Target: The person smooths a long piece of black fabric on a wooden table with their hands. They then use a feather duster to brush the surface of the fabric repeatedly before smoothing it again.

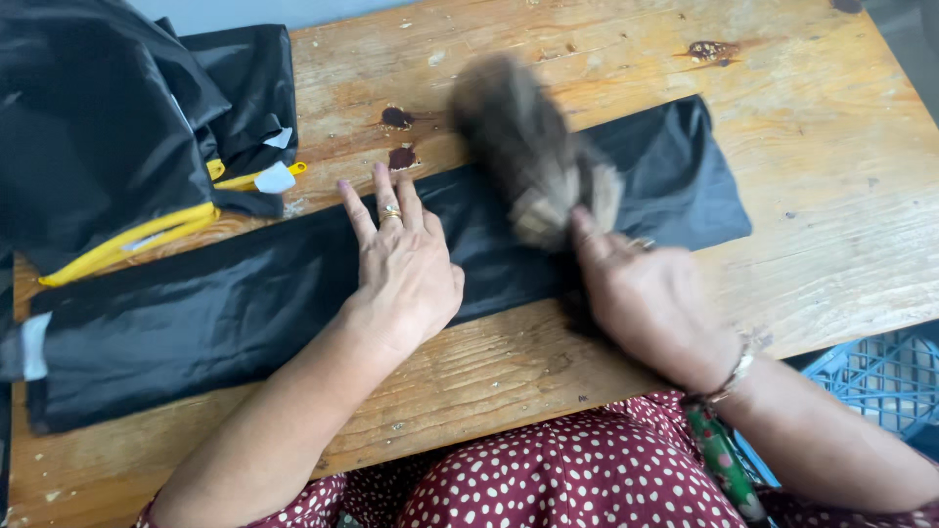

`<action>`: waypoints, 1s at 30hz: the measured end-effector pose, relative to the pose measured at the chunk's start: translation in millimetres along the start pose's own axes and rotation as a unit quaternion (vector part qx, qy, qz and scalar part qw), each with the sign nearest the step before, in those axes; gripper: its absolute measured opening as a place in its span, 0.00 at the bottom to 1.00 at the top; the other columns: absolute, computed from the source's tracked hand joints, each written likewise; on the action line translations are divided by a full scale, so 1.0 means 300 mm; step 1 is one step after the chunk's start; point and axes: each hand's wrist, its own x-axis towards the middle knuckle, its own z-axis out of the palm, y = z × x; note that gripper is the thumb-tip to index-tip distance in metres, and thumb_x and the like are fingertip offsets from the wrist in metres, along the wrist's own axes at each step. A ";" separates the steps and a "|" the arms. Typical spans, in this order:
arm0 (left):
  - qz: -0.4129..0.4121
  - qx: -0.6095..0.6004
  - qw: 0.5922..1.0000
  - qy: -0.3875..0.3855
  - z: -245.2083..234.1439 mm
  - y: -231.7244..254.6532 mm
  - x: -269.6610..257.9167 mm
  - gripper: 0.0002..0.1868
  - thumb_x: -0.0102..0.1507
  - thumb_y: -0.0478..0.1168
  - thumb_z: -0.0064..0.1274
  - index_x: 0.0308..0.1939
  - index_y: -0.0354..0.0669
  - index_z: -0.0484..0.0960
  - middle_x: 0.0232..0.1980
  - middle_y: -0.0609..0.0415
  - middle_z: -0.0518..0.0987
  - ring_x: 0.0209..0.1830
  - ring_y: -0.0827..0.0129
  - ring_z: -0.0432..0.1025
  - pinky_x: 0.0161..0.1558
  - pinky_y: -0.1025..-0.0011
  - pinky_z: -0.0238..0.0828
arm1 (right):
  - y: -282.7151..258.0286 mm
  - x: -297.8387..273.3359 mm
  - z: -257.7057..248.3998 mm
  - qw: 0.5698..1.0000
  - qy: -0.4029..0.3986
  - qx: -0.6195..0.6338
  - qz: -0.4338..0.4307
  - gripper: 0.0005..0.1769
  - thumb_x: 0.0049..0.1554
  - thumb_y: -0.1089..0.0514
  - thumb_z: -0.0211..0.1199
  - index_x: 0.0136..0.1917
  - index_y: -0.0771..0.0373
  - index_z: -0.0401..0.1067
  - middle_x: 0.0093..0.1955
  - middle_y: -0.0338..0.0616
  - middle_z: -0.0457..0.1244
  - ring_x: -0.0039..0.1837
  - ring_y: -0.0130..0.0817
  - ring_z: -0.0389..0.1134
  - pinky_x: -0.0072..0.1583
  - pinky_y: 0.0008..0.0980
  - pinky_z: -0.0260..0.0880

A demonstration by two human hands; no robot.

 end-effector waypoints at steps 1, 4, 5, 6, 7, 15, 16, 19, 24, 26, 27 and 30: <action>0.000 0.000 1.000 -0.001 -0.004 0.024 0.003 0.39 0.53 0.58 0.52 0.60 0.32 0.78 0.78 0.27 0.59 0.82 0.30 0.43 0.73 0.24 0.24 | -0.016 -0.008 0.018 1.000 0.000 0.000 0.000 0.32 0.55 0.61 0.55 0.73 0.65 0.67 0.48 0.51 0.72 0.33 0.47 0.72 0.28 0.44 0.65; 0.020 -0.181 0.969 0.165 0.022 0.087 0.018 0.41 0.58 0.51 0.48 0.70 0.29 0.67 0.81 0.26 0.48 0.79 0.24 0.43 0.74 0.28 0.34 | -0.047 -0.015 0.060 0.999 -0.035 -0.031 -0.023 0.36 0.55 0.60 0.53 0.78 0.64 0.63 0.42 0.40 0.67 0.30 0.42 0.69 0.30 0.42 0.67; 0.035 -0.187 0.968 0.162 0.053 0.112 0.028 0.41 0.59 0.51 0.44 0.72 0.28 0.64 0.81 0.29 0.50 0.81 0.31 0.43 0.75 0.30 0.32 | -0.041 -0.015 0.063 0.998 -0.042 -0.050 -0.018 0.36 0.56 0.59 0.53 0.78 0.63 0.62 0.43 0.41 0.67 0.29 0.42 0.69 0.29 0.42 0.67; 0.050 -0.194 0.967 0.159 0.085 0.138 0.039 0.42 0.61 0.51 0.39 0.74 0.27 0.61 0.81 0.31 0.53 0.83 0.39 0.43 0.76 0.32 0.30 | -0.035 -0.016 0.066 0.996 -0.050 -0.070 -0.012 0.35 0.57 0.58 0.53 0.78 0.62 0.62 0.44 0.42 0.67 0.28 0.42 0.69 0.28 0.42 0.66; 0.049 -0.194 0.967 0.157 0.088 0.141 0.045 0.42 0.61 0.51 0.39 0.74 0.27 0.61 0.81 0.31 0.53 0.83 0.39 0.43 0.76 0.32 0.30 | 0.003 -0.014 0.060 0.996 -0.052 -0.068 -0.013 0.35 0.57 0.58 0.53 0.78 0.62 0.62 0.44 0.42 0.67 0.28 0.42 0.69 0.28 0.42 0.66; 0.056 -0.174 0.970 0.157 0.087 0.151 0.056 0.42 0.64 0.53 0.38 0.78 0.30 0.57 0.82 0.32 0.48 0.83 0.37 0.41 0.76 0.32 0.32 | 0.552 -0.052 0.194 0.957 -0.046 -0.229 0.170 0.07 0.64 0.58 0.52 0.52 0.54 0.71 0.33 0.48 0.68 0.35 0.53 0.73 0.33 0.47 0.68; 0.055 -0.175 0.970 0.159 0.089 0.163 0.063 0.42 0.64 0.53 0.38 0.78 0.30 0.57 0.82 0.32 0.48 0.83 0.37 0.41 0.76 0.32 0.32 | 0.540 -0.060 0.165 0.957 -0.045 -0.229 0.170 0.07 0.64 0.58 0.52 0.52 0.54 0.71 0.33 0.48 0.68 0.35 0.53 0.73 0.33 0.47 0.68; 0.045 -0.192 0.966 0.167 0.090 0.188 0.057 0.44 0.59 0.53 0.43 0.75 0.30 0.61 0.81 0.31 0.53 0.81 0.34 0.47 0.74 0.29 0.36 | 0.451 -0.061 0.079 0.962 -0.041 -0.196 0.187 0.23 0.69 0.50 0.55 0.73 0.51 0.76 0.35 0.50 0.71 0.36 0.50 0.75 0.36 0.44 0.72; 0.022 -0.206 0.964 0.167 0.051 0.259 0.020 0.46 0.56 0.55 0.49 0.74 0.32 0.63 0.80 0.35 0.56 0.79 0.36 0.50 0.74 0.30 0.42 | 0.140 -0.041 -0.083 0.954 0.051 -0.293 0.027 0.25 0.70 0.54 0.54 0.78 0.52 0.72 0.34 0.29 0.60 0.28 0.28 0.61 0.31 0.32 0.54; 0.021 -0.193 0.968 0.158 0.055 0.268 0.011 0.45 0.57 0.55 0.46 0.74 0.31 0.64 0.81 0.35 0.55 0.80 0.38 0.49 0.74 0.30 0.41 | 0.074 -0.057 -0.015 0.982 0.022 -0.188 0.008 0.31 0.61 0.58 0.56 0.77 0.56 0.71 0.45 0.34 0.66 0.29 0.33 0.66 0.29 0.35 0.58; 0.024 -0.183 0.971 0.150 0.056 0.274 0.007 0.44 0.58 0.55 0.44 0.73 0.31 0.65 0.81 0.36 0.54 0.81 0.39 0.48 0.75 0.31 0.40 | 0.041 -0.068 0.017 0.996 -0.010 -0.083 -0.008 0.36 0.53 0.61 0.58 0.76 0.59 0.69 0.55 0.39 0.72 0.29 0.38 0.70 0.27 0.38 0.62; 0.016 -0.178 0.973 0.148 0.064 0.276 0.012 0.46 0.58 0.56 0.43 0.77 0.35 0.60 0.83 0.39 0.52 0.81 0.42 0.49 0.76 0.33 0.40 | 0.109 -0.079 0.039 0.921 0.004 -0.388 -0.015 0.25 0.66 0.50 0.51 0.75 0.42 0.69 0.35 0.24 0.58 0.28 0.20 0.58 0.33 0.28 0.47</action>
